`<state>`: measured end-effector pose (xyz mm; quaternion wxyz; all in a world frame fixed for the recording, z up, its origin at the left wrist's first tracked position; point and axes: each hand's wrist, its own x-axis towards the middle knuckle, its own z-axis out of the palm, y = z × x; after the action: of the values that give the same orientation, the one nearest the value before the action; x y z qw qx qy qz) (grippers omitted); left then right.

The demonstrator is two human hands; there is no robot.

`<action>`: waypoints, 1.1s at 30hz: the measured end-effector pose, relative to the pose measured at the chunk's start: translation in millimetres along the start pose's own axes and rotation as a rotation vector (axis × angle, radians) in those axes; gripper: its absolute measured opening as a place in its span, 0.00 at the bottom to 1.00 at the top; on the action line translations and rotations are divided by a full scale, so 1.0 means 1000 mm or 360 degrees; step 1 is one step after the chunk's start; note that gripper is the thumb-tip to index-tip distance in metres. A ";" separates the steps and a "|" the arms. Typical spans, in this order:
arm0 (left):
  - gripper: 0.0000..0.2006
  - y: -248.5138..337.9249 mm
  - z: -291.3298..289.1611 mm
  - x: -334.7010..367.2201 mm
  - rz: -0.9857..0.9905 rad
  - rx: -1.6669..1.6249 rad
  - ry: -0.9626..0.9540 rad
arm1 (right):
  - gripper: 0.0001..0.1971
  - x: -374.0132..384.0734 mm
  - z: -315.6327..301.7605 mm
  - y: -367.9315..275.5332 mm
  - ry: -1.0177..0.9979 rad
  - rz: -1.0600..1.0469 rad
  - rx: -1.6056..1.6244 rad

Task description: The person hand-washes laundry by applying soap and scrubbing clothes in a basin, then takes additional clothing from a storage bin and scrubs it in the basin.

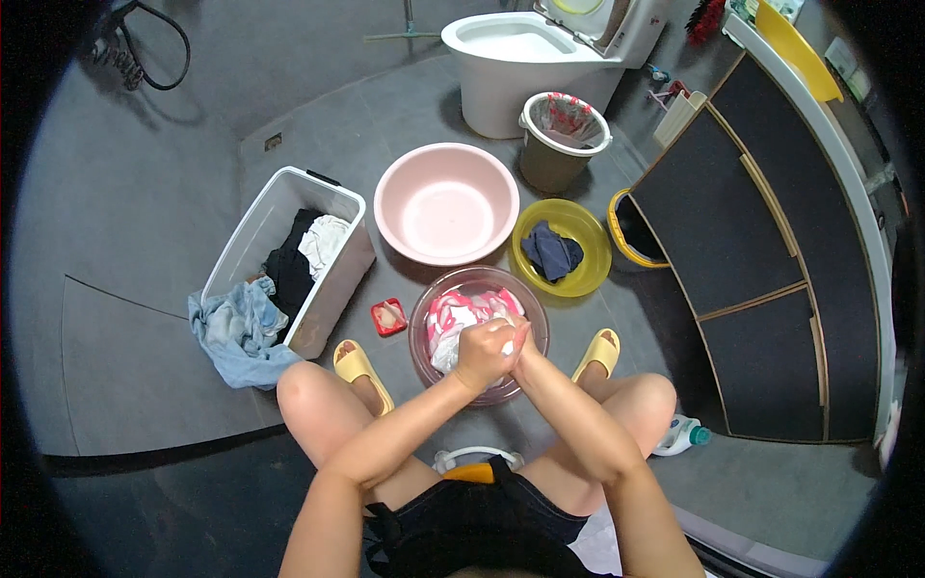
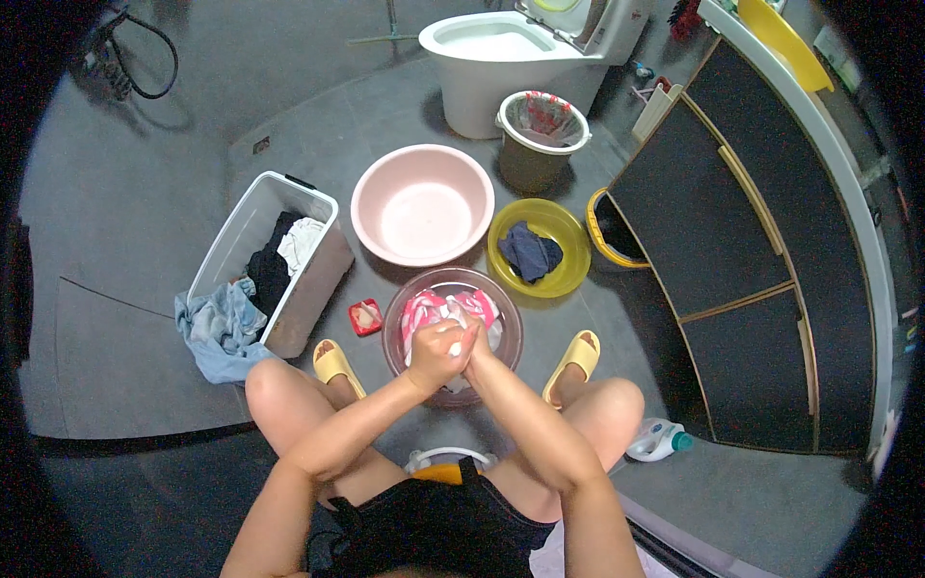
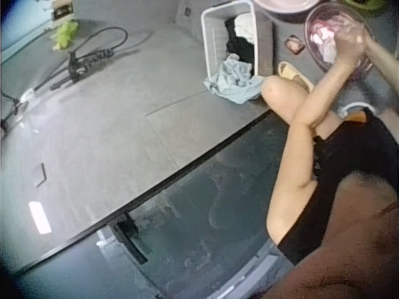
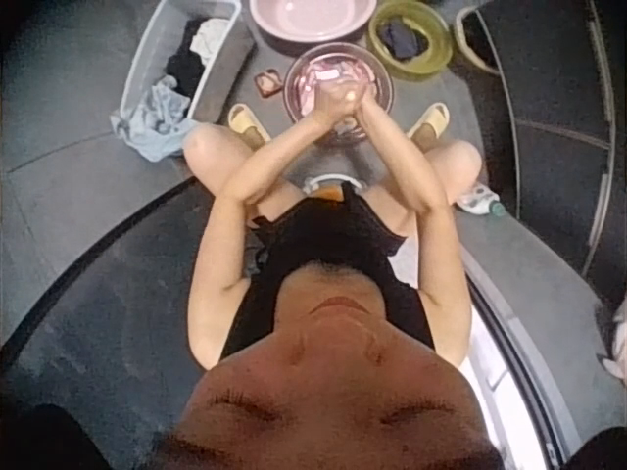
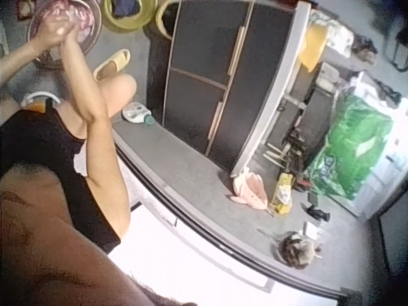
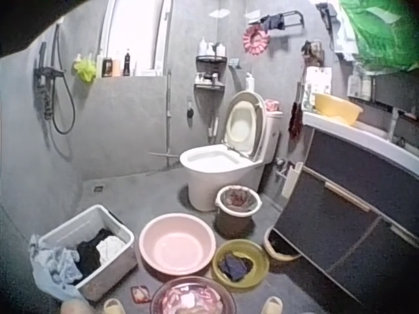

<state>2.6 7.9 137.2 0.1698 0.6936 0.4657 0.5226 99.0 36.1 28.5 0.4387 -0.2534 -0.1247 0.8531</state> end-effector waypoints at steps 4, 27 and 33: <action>0.09 -0.057 -0.023 0.000 -0.0508 0.0257 0.0125 | 0.10 -0.009 0.086 0.011 0.0623 0.0192 -0.0470; 0.09 -0.099 -0.063 0.017 -0.1446 -0.1728 0.0079 | 0.11 -0.009 0.068 -0.025 -0.0014 0.0065 -0.1588; 0.03 -0.043 -0.013 -0.015 -0.0116 -0.0278 0.0176 | 0.12 -0.002 0.053 -0.003 0.0456 -0.0301 -0.0812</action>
<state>-28.8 14.2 102.9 0.2224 0.6289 0.4520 0.5922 73.5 36.9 75.3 0.4515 -0.4603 -0.2949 0.7052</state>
